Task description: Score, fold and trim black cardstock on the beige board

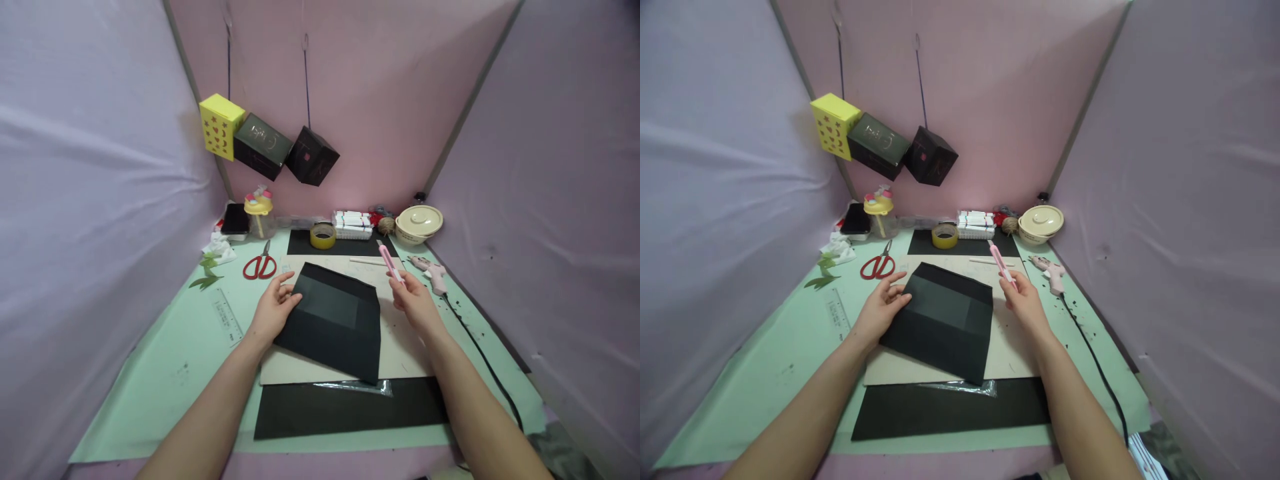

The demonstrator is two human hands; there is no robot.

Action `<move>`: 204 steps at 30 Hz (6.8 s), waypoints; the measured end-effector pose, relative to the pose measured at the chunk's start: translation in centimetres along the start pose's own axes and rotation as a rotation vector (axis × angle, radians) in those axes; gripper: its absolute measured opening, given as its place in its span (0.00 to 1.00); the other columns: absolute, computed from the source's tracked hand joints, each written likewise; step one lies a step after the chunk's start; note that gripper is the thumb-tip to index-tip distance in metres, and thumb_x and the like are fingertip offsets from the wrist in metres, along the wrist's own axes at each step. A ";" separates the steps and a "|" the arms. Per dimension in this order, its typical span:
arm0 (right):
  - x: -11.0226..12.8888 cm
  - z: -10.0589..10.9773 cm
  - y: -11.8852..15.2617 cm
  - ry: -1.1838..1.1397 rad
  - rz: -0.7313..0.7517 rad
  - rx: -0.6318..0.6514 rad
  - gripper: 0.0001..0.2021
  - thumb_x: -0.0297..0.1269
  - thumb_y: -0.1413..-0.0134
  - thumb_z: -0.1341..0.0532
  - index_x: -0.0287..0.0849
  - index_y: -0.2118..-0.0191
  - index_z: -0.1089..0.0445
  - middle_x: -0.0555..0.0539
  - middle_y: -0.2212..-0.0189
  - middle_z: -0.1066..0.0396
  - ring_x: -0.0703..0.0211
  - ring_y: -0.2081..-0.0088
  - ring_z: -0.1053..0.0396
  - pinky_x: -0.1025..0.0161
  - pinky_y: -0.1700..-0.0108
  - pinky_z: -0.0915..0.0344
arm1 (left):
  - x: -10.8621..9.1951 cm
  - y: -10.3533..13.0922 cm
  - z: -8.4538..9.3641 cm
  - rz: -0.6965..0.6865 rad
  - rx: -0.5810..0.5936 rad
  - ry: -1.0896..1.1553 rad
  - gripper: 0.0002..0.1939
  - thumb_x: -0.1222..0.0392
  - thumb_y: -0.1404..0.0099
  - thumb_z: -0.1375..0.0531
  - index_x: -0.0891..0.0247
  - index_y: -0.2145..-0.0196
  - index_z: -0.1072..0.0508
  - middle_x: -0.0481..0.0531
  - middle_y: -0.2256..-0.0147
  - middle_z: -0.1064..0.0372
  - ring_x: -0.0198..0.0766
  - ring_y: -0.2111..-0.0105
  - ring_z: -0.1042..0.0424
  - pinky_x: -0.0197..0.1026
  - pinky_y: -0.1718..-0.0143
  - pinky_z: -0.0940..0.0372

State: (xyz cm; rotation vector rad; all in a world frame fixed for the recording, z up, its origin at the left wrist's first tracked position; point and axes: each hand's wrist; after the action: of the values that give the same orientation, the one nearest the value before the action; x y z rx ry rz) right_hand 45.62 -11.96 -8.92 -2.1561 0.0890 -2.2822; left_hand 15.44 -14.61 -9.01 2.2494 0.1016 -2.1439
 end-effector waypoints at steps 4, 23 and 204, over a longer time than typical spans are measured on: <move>-1.0 1.5 3.3 0.114 0.026 -0.078 0.24 0.55 0.47 0.40 0.46 0.49 0.32 0.55 0.81 0.45 0.63 0.80 0.47 0.64 0.78 0.48 | -0.7 -0.1 0.4 -0.030 -0.014 0.113 0.34 0.55 0.47 0.33 0.59 0.44 0.37 0.50 0.62 0.27 0.40 0.63 0.25 0.40 0.61 0.31; 0.4 3.8 10.5 0.383 0.060 -0.027 0.18 0.52 0.42 0.42 0.50 0.51 0.28 0.46 0.53 0.26 0.50 0.56 0.30 0.57 0.56 0.33 | -0.6 -2.2 3.3 -0.073 -0.023 0.410 0.32 0.52 0.51 0.28 0.57 0.49 0.30 0.54 0.54 0.26 0.46 0.52 0.27 0.45 0.51 0.31; 0.4 0.7 17.9 0.877 -0.074 0.393 0.22 0.40 0.33 0.52 0.55 0.36 0.43 0.52 0.42 0.33 0.54 0.45 0.31 0.52 0.46 0.31 | -0.4 2.5 -2.7 -0.304 1.029 -1.115 0.29 0.60 0.30 0.49 0.55 0.33 0.49 0.49 0.30 0.65 0.42 0.31 0.68 0.54 0.32 0.67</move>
State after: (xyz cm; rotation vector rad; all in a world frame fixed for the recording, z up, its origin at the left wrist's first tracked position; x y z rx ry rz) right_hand 45.57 -29.83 -9.25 -0.8987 -0.4057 -2.7872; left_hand 18.26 -16.92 -8.50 0.7528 -0.8926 -3.7952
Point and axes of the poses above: each hand's wrist, its own y-axis away from the middle knuckle, its own z-axis out of the back of the hand, x = y × z
